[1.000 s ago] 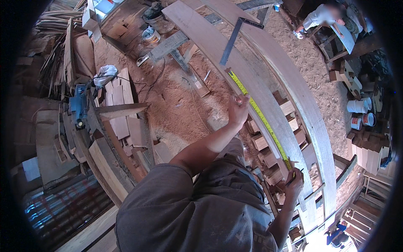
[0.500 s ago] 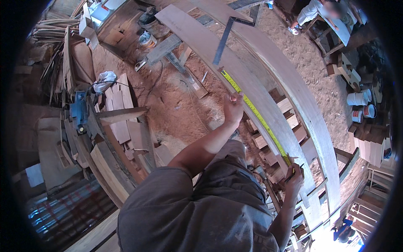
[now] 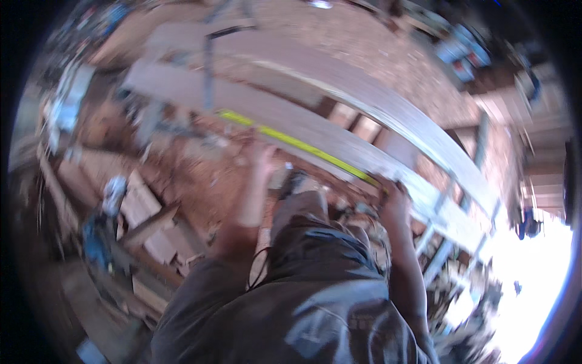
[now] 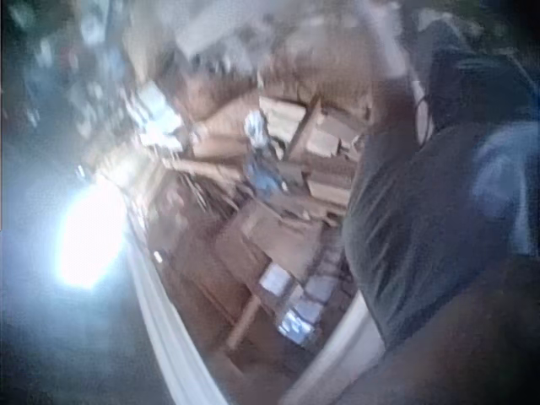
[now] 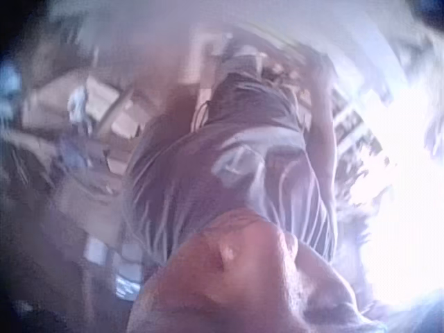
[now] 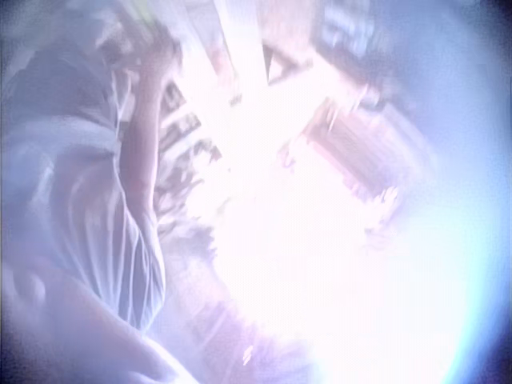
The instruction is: The person measures and marks a wooden plank using a tape measure, pencil, and square. They then walk to a different area and pick up a bucket and an air compressor.
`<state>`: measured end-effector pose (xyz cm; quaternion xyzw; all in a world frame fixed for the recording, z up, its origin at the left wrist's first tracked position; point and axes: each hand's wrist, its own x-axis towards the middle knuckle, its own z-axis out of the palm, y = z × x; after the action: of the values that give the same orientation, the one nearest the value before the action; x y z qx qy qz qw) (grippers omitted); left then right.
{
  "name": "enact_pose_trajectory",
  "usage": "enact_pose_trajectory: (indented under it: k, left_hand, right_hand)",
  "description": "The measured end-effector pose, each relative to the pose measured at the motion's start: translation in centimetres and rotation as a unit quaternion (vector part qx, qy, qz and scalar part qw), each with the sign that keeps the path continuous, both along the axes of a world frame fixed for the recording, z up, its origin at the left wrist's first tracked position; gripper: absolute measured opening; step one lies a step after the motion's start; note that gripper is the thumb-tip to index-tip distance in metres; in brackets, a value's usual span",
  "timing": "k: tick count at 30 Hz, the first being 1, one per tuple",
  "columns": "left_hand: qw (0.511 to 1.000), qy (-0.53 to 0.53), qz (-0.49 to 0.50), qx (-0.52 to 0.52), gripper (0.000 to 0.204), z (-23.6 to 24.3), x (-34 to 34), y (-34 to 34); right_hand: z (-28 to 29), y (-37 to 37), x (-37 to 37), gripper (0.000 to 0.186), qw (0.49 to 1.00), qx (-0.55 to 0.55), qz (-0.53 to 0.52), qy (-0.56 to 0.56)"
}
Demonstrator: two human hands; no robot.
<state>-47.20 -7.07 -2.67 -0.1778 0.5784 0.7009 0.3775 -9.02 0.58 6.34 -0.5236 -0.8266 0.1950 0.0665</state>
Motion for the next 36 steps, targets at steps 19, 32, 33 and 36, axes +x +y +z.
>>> enact_pose_trajectory:
  k: [19,32,33,36]
  left_hand:
    - [0.996,0.062,-0.046,-0.033,0.056,-5.3,-6.8,0.1]
    - [0.99,0.085,-0.1,-0.05,0.051,-7.2,-11.2,-1.9]
    - [0.99,0.091,-0.1,-0.042,0.051,-7.1,-12.1,-2.2]
    - [0.986,0.111,-0.109,-0.059,0.049,-6.5,-12.6,-2.1]
  right_hand:
    - [3.6,7.4,37.4,0.03,0.988,-0.121,-0.097,0.0]
    - [2.4,9.1,38.7,0.044,0.984,-0.152,-0.091,0.012]
    - [2.5,9.1,38.4,0.043,0.986,-0.139,-0.08,0.035]
    - [-0.2,8.8,40.6,0.04,0.987,-0.111,-0.086,0.084]
